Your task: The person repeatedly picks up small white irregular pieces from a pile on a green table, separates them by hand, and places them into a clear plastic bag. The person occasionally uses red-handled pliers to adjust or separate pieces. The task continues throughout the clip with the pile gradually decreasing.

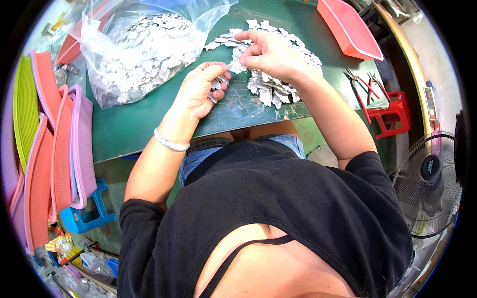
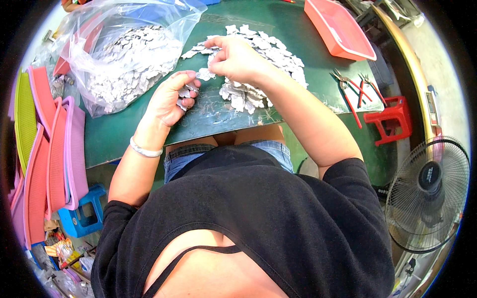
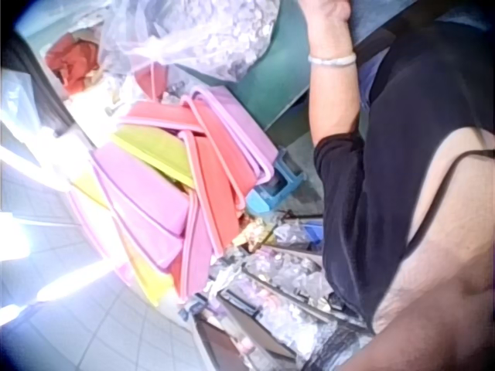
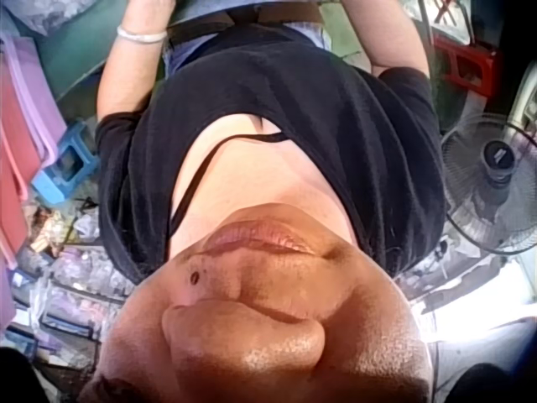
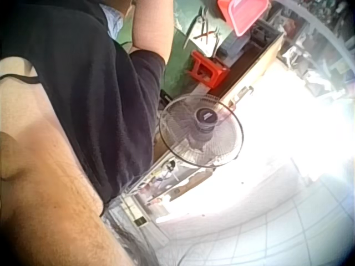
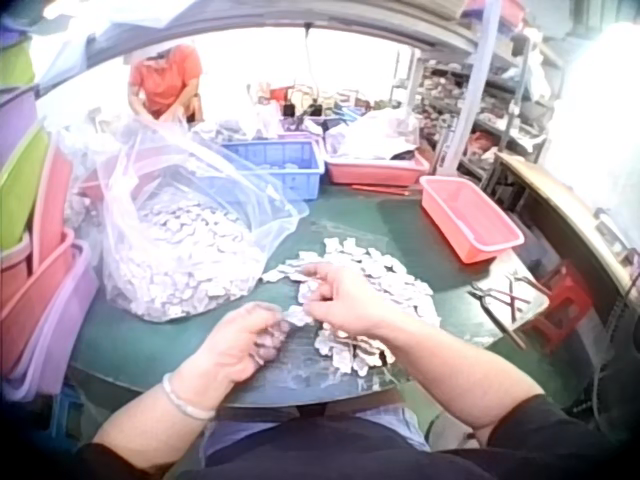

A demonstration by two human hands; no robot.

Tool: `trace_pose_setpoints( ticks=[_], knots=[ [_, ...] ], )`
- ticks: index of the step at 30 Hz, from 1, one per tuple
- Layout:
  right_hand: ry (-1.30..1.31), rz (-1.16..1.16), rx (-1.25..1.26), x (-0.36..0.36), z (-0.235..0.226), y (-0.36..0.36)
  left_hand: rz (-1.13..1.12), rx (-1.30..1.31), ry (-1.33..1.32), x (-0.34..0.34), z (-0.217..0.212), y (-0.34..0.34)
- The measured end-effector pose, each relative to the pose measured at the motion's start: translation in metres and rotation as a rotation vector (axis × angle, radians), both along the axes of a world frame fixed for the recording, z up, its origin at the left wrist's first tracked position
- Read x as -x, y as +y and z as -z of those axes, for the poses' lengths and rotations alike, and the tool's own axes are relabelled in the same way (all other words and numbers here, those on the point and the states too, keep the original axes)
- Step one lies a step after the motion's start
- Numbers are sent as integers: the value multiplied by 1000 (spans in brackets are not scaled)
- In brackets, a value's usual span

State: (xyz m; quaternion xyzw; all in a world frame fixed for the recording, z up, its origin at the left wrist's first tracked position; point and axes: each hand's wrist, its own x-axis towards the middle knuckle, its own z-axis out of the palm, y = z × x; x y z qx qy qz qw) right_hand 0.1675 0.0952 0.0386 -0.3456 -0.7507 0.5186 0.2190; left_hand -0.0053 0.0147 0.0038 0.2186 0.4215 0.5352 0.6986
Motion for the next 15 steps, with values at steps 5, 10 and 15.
trace_pose_setpoints(
  ticks=[5,10,15],
  knots=[
    [65,-28,31,0,-4,-3,55,6,-29,-5,-6,-1],
    [145,7,72,-5,-6,-6,73,-30,33,-10,-8,-3],
    [231,36,100,-11,-2,-10,36,-97,81,-18,-11,-5]
  ],
)
